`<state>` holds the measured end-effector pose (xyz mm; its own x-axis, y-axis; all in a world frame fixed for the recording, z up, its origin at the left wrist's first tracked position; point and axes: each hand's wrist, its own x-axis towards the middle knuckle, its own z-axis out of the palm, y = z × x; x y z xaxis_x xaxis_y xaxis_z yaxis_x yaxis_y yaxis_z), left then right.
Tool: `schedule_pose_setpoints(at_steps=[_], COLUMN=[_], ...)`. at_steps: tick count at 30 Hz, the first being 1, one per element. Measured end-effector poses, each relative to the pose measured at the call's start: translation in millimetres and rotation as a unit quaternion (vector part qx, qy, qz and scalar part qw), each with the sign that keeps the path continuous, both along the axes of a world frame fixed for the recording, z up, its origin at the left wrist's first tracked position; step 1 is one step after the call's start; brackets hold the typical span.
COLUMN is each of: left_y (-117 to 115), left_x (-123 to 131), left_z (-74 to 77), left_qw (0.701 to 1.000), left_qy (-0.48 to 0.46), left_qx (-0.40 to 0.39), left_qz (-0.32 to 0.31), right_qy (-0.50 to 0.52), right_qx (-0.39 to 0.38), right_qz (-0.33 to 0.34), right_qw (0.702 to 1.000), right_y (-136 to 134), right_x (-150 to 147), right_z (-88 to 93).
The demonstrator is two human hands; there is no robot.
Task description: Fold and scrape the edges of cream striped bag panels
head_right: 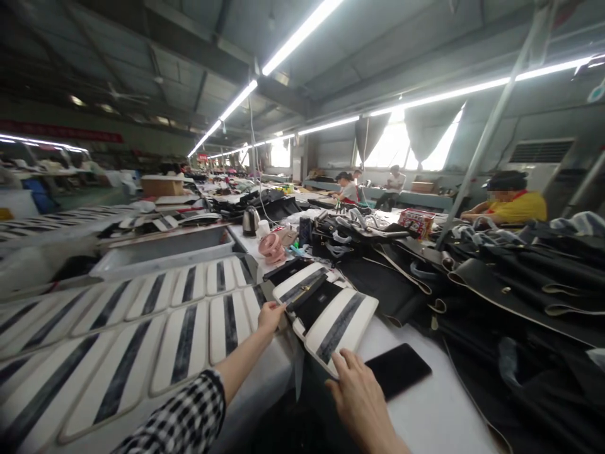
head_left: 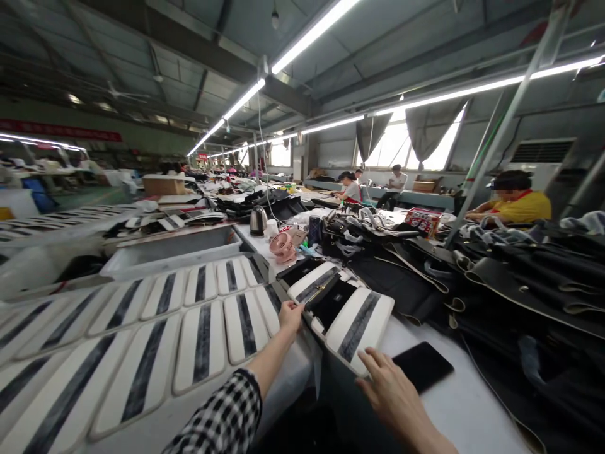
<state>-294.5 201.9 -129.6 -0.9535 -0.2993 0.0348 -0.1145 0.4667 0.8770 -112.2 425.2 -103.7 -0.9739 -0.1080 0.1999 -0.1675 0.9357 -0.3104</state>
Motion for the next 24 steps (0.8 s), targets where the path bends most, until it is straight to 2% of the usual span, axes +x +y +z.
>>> schedule_pose_setpoints(at_steps=[3,6,8,10,11,13,14,15,16,17,18,20,22,24], left_y=[0,0,4,12,18,31,37,43,49,53,56,59,58,54], left_x=[-14,-14,-9,0,6,19,25,32,37,42,45,46,42,33], left_z=[1.6,8.1,14.3,18.6,18.9,14.2,9.5,3.7,-2.2,-7.3,-10.9,-11.2,-2.9,9.1], left_qw=[0.996,0.977,0.955,0.928,0.911,0.862,0.83,0.796,0.769,0.755,0.756,0.79,0.821,0.834], left_qy=[0.022,0.076,0.124,0.166,0.183,0.212,0.225,0.233,0.236,0.232,0.224,0.199,0.176,0.148], left_qx=[-0.067,-0.14,-0.177,-0.193,-0.197,-0.217,-0.238,-0.263,-0.289,-0.308,-0.313,-0.256,-0.158,-0.084], left_qz=[-0.052,-0.139,-0.204,-0.273,-0.313,-0.405,-0.452,-0.492,-0.519,-0.531,-0.53,-0.52,-0.52,-0.525], right_qy=[-0.011,-0.011,0.022,0.052,0.053,0.029,0.007,-0.018,-0.041,-0.059,-0.072,-0.085,-0.083,-0.073], right_qx=[0.077,0.078,0.02,-0.13,-0.235,-0.423,-0.487,-0.53,-0.556,-0.573,-0.592,-0.619,-0.626,-0.61], right_qz=[0.009,0.004,-0.005,-0.072,-0.131,-0.238,-0.267,-0.274,-0.263,-0.244,-0.224,-0.182,-0.141,-0.112], right_qw=[0.997,0.997,1.0,0.988,0.962,0.874,0.832,0.802,0.788,0.78,0.771,0.759,0.763,0.781], right_y=[-21,-22,-15,-6,0,9,13,16,19,21,22,22,20,16], right_x=[-41,-55,-56,-57,-58,-63,-66,-69,-72,-74,-76,-81,-85,-89], right_z=[-0.8,-19.4,-33.9,-44.2,-46.8,-46.3,-43.5,-39.2,-33.8,-27.6,-20.9,-7.7,2.2,6.2])
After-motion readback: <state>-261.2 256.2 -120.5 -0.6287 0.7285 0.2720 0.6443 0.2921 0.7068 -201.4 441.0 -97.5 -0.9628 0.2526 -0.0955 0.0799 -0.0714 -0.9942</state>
